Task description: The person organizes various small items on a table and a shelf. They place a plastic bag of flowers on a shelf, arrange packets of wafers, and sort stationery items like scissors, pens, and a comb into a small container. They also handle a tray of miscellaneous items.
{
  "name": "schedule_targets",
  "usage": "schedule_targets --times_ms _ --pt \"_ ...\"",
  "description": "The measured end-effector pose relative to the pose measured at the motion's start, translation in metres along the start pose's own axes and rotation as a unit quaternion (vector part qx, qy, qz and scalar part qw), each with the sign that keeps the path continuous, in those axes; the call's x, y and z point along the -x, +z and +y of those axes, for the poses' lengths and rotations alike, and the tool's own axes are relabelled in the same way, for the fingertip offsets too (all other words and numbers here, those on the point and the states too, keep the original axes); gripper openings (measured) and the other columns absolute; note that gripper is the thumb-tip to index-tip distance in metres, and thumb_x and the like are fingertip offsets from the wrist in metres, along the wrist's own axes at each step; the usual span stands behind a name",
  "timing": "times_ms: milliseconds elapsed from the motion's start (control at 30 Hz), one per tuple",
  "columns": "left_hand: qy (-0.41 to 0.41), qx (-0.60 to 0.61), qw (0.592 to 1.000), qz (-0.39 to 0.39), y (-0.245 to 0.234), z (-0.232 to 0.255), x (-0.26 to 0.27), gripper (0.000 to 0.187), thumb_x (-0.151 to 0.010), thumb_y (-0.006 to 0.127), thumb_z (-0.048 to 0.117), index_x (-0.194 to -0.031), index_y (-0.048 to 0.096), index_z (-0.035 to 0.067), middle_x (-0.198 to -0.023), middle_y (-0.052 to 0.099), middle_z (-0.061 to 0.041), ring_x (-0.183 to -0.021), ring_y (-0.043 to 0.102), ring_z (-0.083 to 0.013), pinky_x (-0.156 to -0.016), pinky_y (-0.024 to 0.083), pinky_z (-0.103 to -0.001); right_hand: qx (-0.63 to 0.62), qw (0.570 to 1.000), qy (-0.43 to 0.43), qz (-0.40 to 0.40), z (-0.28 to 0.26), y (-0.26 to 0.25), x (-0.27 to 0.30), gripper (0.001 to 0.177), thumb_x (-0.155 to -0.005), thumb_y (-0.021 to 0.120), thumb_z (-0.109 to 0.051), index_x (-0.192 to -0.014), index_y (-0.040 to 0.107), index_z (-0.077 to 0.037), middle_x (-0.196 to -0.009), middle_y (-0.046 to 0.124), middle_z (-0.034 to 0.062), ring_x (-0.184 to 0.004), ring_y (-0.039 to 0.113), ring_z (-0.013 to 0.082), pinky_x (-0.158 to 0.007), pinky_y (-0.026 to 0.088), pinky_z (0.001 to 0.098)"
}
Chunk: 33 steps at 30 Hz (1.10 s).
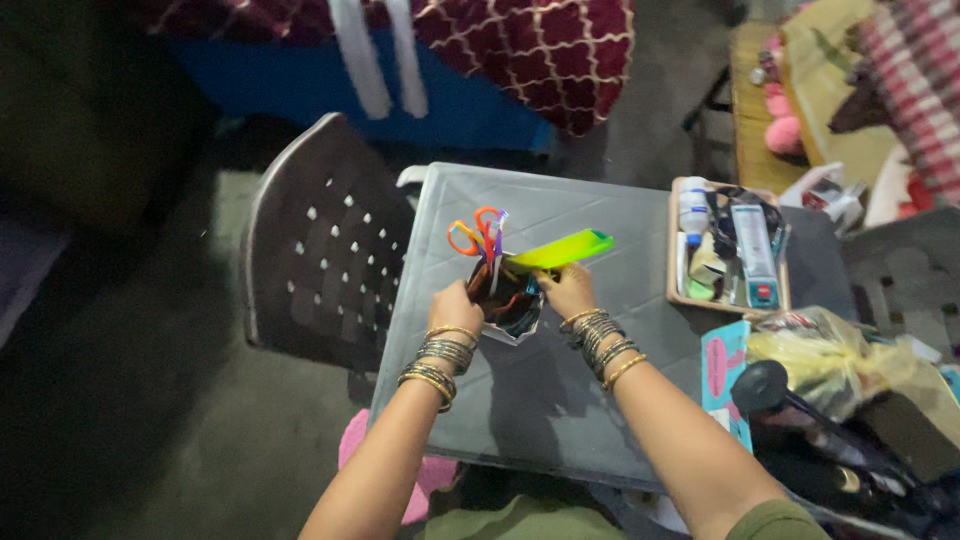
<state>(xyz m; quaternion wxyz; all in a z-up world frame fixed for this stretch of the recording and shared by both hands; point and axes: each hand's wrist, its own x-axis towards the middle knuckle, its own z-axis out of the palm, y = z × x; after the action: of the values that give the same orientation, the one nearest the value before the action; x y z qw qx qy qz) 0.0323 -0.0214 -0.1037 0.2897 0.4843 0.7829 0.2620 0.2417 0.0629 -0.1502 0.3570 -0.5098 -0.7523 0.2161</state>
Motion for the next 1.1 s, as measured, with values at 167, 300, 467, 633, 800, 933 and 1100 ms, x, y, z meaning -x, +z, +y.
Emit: schedule_targets --times_ms 167,300,467,633,800,933,1100 --pt "0.089 -0.019 0.995 -0.038 -0.007 0.054 -0.012 0.033 -0.080 0.062 0.007 -0.110 0.074 0.007 -0.103 0.072 -0.025 -0.103 0.068 -0.0441 -0.091 0.054 -0.050 -0.050 0.990 0.123 0.048 -0.004 -0.056 -0.002 0.022 -0.084 0.076 -0.020 -0.099 0.077 -0.005 -0.084 0.078 0.0127 -0.073 0.076 0.0234 -0.066 0.057 0.0355" --pt "0.204 -0.017 0.978 -0.043 -0.020 0.121 -0.010 0.032 -0.080 0.062 0.008 -0.109 0.075 0.008 -0.099 0.073 -0.024 -0.099 0.069 -0.0435 -0.087 0.055 -0.050 -0.050 0.977 0.129 0.160 -0.019 -0.122 0.003 0.026 -0.076 0.079 -0.017 -0.097 0.076 -0.002 -0.083 0.078 0.0128 -0.073 0.077 0.0228 -0.066 0.058 0.0345" --pt "0.232 -0.024 0.962 -0.143 -0.035 0.217 0.023 0.032 -0.081 0.060 0.009 -0.110 0.073 0.008 -0.087 0.076 -0.022 -0.086 0.075 -0.0365 -0.084 0.059 -0.044 0.037 0.959 0.094 0.263 -0.046 -0.215 0.018 0.024 -0.077 0.082 -0.017 -0.095 0.077 -0.002 -0.083 0.077 0.0135 -0.075 0.076 0.0240 -0.068 0.057 0.0356" --pt "0.322 0.012 0.929 -0.185 -0.036 0.301 0.065 0.037 -0.081 0.058 0.007 -0.116 0.069 0.004 -0.086 0.074 -0.020 -0.073 0.079 -0.0340 -0.079 0.062 -0.042 0.084 0.928 0.069 0.355 -0.064 -0.303 0.044 0.026 -0.076 0.080 -0.014 -0.098 0.077 -0.001 -0.084 0.076 0.0148 -0.077 0.075 0.0262 -0.071 0.057 0.0374" --pt "0.376 0.028 0.897 -0.230 -0.009 0.352 0.124 0.036 -0.079 0.058 0.008 -0.112 0.073 0.005 -0.086 0.076 -0.023 -0.079 0.078 -0.0360 -0.078 0.062 -0.042 0.031 0.915 0.174 0.362 -0.077 -0.382 0.103 0.024 -0.077 0.075 -0.016 -0.096 0.077 -0.003 -0.081 0.077 0.0119 -0.067 0.076 0.0232 -0.063 0.057 0.0366" --pt "0.520 0.049 0.833 -0.183 0.033 0.380 0.181 0.031 -0.079 0.065 0.010 -0.106 0.073 -0.002 -0.096 0.072 -0.027 -0.091 0.072 -0.0420 -0.083 0.057 -0.045 0.029 0.900 0.199 0.388 -0.081 -0.438 0.175 0.027 -0.078 0.074 -0.019 -0.100 0.078 -0.004 -0.083 0.077 0.0128 -0.068 0.071 0.0215 -0.061 0.054 0.0367" --pt "0.524 0.056 0.807 -0.266 0.094 0.415 0.268 0.035 -0.079 0.062 0.012 -0.109 0.070 -0.004 -0.096 0.072 -0.028 -0.092 0.073 -0.0403 -0.085 0.058 -0.044 0.177 0.858 0.194 0.442 -0.081 -0.510 0.274 0.025 -0.078 0.076 -0.019 -0.098 0.080 -0.005 -0.084 0.078 0.0102 -0.074 0.076 0.0147 -0.068 0.057 0.0314"
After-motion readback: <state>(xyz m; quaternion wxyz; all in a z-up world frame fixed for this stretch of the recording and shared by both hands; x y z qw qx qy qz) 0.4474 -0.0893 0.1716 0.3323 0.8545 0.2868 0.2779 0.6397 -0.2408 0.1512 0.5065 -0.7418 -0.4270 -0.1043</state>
